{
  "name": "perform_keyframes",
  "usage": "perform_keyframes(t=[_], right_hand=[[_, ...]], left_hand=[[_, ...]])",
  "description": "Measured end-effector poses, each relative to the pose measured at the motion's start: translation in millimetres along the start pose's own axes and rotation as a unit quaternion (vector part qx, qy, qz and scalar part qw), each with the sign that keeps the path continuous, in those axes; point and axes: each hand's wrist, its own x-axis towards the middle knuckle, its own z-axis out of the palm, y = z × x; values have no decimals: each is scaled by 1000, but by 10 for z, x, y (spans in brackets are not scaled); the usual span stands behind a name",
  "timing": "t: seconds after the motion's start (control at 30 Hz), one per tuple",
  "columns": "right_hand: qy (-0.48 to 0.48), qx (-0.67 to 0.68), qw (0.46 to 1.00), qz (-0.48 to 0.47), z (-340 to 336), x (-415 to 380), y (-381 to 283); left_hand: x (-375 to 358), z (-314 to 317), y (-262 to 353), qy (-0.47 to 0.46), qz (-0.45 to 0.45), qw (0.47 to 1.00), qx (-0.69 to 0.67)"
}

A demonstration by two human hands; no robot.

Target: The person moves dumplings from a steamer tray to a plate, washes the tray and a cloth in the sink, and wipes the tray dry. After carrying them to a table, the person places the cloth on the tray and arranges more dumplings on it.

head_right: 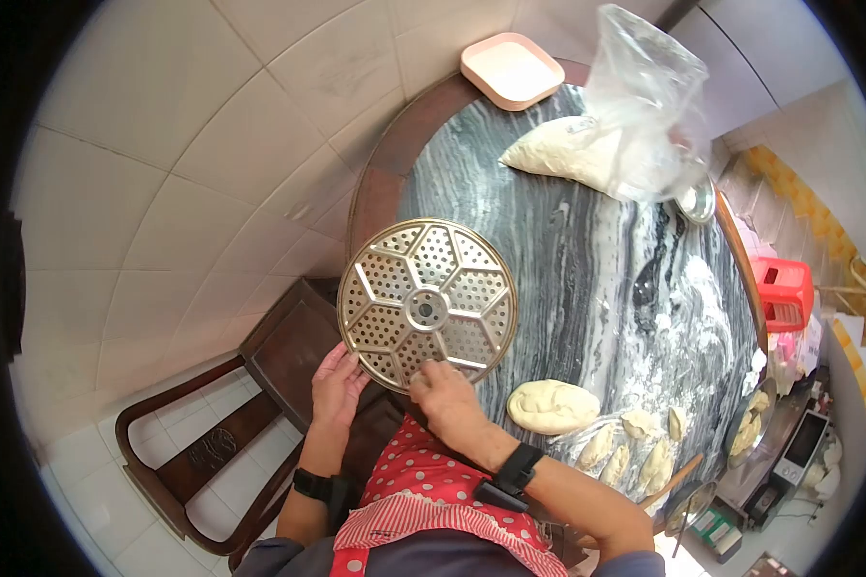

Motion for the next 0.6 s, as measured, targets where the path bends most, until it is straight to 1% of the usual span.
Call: perform_keyframes(t=[0.03,0.07,0.1,0.13,0.17,0.2,0.23,0.27,0.3,0.33,0.37,0.4,0.43,0.47,0.5,0.53,0.57,0.6], right_hand=[[8,-2,1000,4,-59,-75,50],[53,65,994,76,-123,-134,115],[99,130,976,145,-228,-157,154],[99,266,921,266,-381,-201,165],[107,265,920,268,-546,-239,191],[121,503,807,286,-704,-284,228],[126,707,638,278,-833,-341,231],[135,748,609,226,-928,-416,183],[142,749,609,220,-961,-489,154],[132,758,603,211,-984,-541,115],[122,766,599,200,-1002,-578,74],[123,775,589,196,-979,-620,41],[127,775,591,188,-993,-668,-13],[147,731,638,192,-1017,-722,-77],[166,685,682,196,-1053,-770,-139],[209,622,727,200,-1116,-814,-213],[211,622,729,193,-1143,-856,-210],[247,545,778,191,-1164,-906,-190]], left_hand=[[6,-16,-4,-7,0,1000,5],[17,-35,-8,-10,9,1000,10],[11,-10,6,-14,17,1000,16],[-35,24,26,27,33,996,81],[-81,67,35,79,71,984,142],[-144,132,28,71,137,973,172],[-228,214,45,61,204,956,201],[-445,440,121,14,219,948,228],[-635,637,149,7,224,947,232],[-810,825,165,-95,138,960,223],[-974,999,183,-194,49,956,213],[-1154,1172,204,-268,-22,949,164],[-1290,1292,193,-338,-95,930,113],[-1348,1322,142,-351,-85,919,156],[-1373,1332,91,-356,-81,917,159],[-1376,1335,43,-334,-14,920,202],[-1385,1343,21,-309,53,918,243],[-1403,1363,30,-292,64,922,246]])
